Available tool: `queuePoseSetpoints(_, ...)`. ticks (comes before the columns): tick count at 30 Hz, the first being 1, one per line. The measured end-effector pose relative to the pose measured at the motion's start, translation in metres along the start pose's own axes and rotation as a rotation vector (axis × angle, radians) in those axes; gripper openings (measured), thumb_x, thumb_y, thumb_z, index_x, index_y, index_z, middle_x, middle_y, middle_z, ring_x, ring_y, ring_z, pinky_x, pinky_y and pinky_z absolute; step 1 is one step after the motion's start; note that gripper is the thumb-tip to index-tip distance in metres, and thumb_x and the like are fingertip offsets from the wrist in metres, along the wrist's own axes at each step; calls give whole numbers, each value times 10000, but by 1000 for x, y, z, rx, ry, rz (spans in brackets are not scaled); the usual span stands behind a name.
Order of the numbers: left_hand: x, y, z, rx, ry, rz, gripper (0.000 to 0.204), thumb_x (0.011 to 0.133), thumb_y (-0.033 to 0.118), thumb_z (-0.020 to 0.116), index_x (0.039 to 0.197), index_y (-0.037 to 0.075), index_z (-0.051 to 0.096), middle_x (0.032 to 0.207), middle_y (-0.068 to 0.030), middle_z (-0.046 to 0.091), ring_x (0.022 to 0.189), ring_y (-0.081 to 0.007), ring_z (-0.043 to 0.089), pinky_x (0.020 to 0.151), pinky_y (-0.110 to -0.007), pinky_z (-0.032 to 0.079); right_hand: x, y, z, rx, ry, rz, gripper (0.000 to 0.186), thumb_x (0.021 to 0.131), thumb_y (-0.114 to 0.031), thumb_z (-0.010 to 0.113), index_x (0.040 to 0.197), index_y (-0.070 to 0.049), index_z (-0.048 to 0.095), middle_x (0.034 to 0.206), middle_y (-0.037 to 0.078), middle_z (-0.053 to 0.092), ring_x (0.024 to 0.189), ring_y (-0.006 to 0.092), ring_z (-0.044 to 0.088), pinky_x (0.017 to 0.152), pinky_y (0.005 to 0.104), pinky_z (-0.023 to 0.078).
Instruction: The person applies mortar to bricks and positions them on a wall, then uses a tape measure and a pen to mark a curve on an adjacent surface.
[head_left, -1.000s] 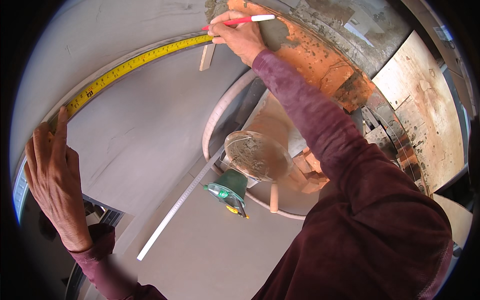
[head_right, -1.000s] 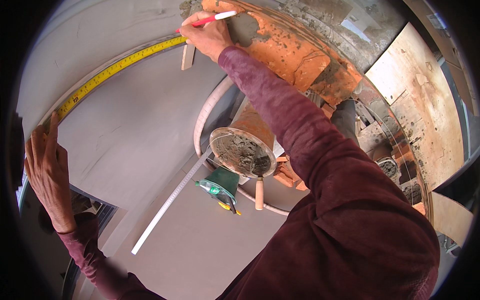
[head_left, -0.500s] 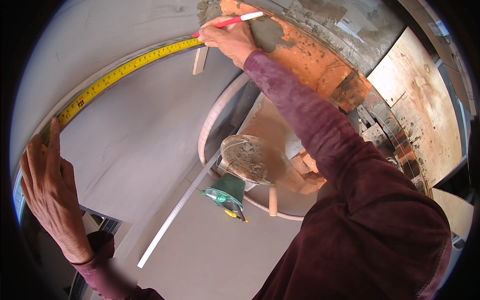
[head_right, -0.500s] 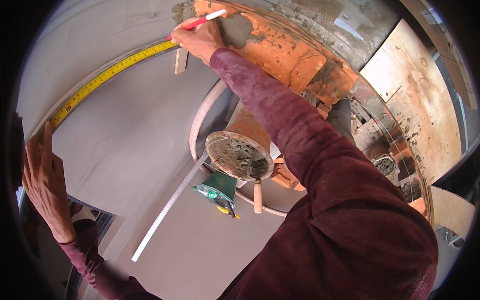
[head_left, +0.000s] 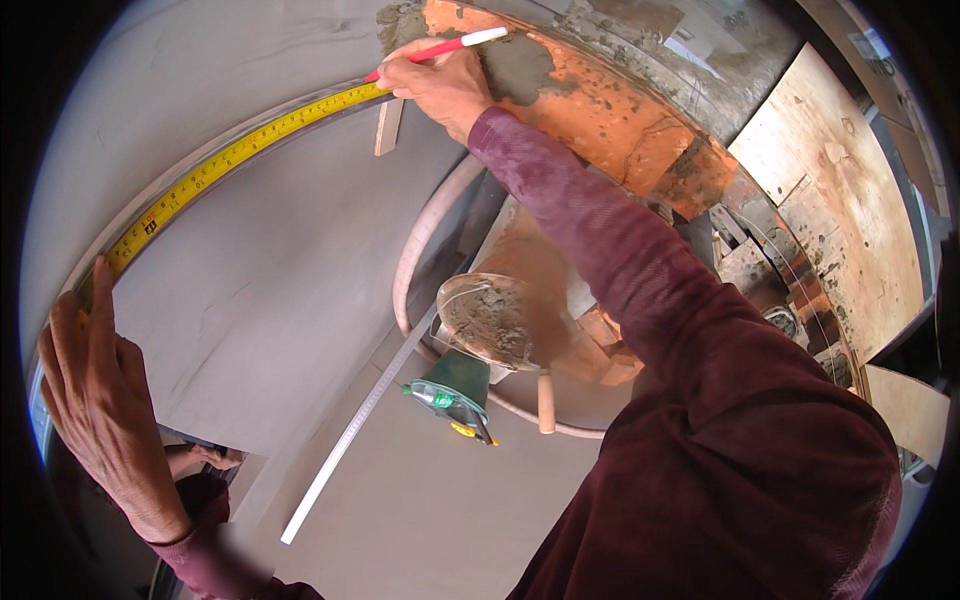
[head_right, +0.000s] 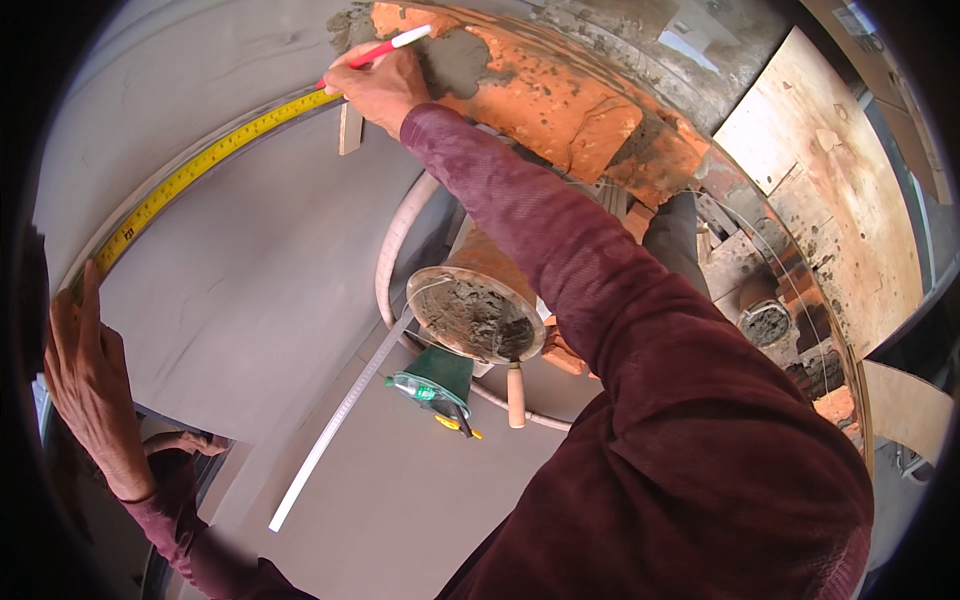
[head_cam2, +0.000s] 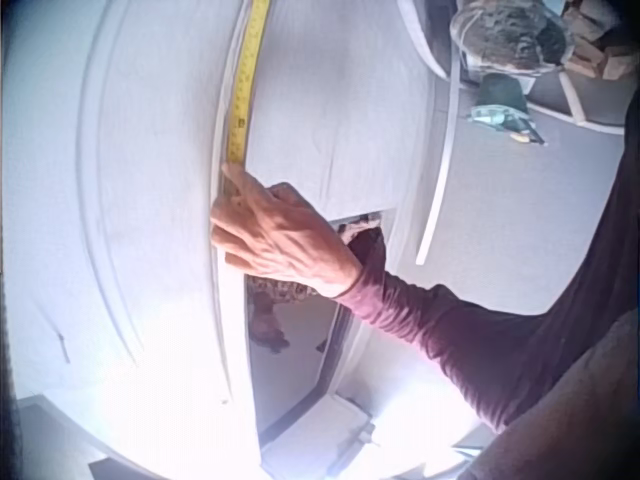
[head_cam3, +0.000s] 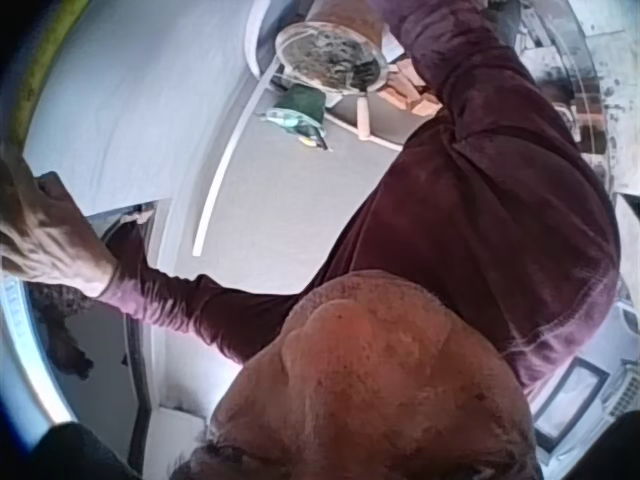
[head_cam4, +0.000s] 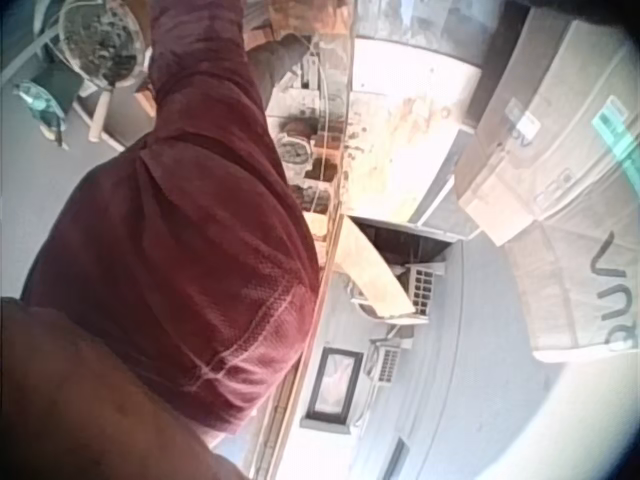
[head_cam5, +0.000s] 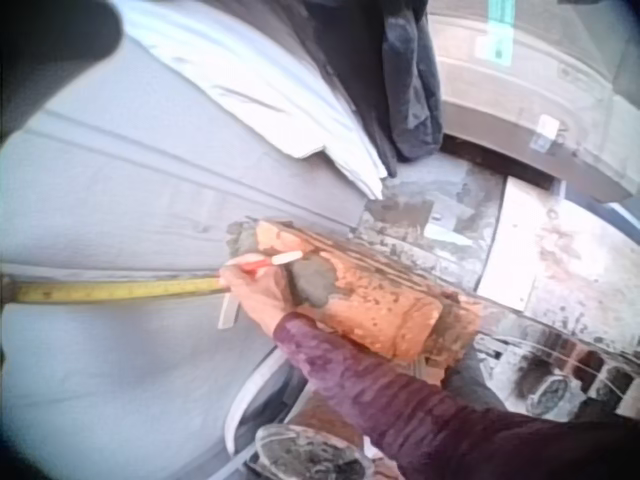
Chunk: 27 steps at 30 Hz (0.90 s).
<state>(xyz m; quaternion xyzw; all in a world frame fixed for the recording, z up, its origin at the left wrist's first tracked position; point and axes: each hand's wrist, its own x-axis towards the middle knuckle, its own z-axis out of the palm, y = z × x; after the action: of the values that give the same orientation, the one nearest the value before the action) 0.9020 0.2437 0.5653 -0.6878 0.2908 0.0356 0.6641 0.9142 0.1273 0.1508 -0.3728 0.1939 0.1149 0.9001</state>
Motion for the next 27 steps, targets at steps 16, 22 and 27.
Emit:
queuePoseSetpoints(16,4,3,-4,2,24,7,595,917,73,684,1464,254,536,1353,-47,580,1213,-176,558,1012,-319,491,-2,-1,3,9,-17,-25,88,844,-134,713,849,-47,721,859,43,726,855,109,671,810,277,553)
queuePoseSetpoints(22,4,2,-4,-15,31,3,596,911,69,688,1458,255,542,1341,-44,584,1215,-177,557,1026,-324,489,-1,0,3,29,-26,-20,82,840,-126,716,857,-46,718,855,41,728,861,105,676,807,274,553)
queuePoseSetpoints(27,5,4,-7,8,41,12,601,905,66,690,1455,259,545,1335,-45,587,1207,-176,562,1026,-328,494,-1,-2,4,12,-16,-10,82,831,-125,724,846,-45,722,856,41,731,865,110,682,807,278,557)
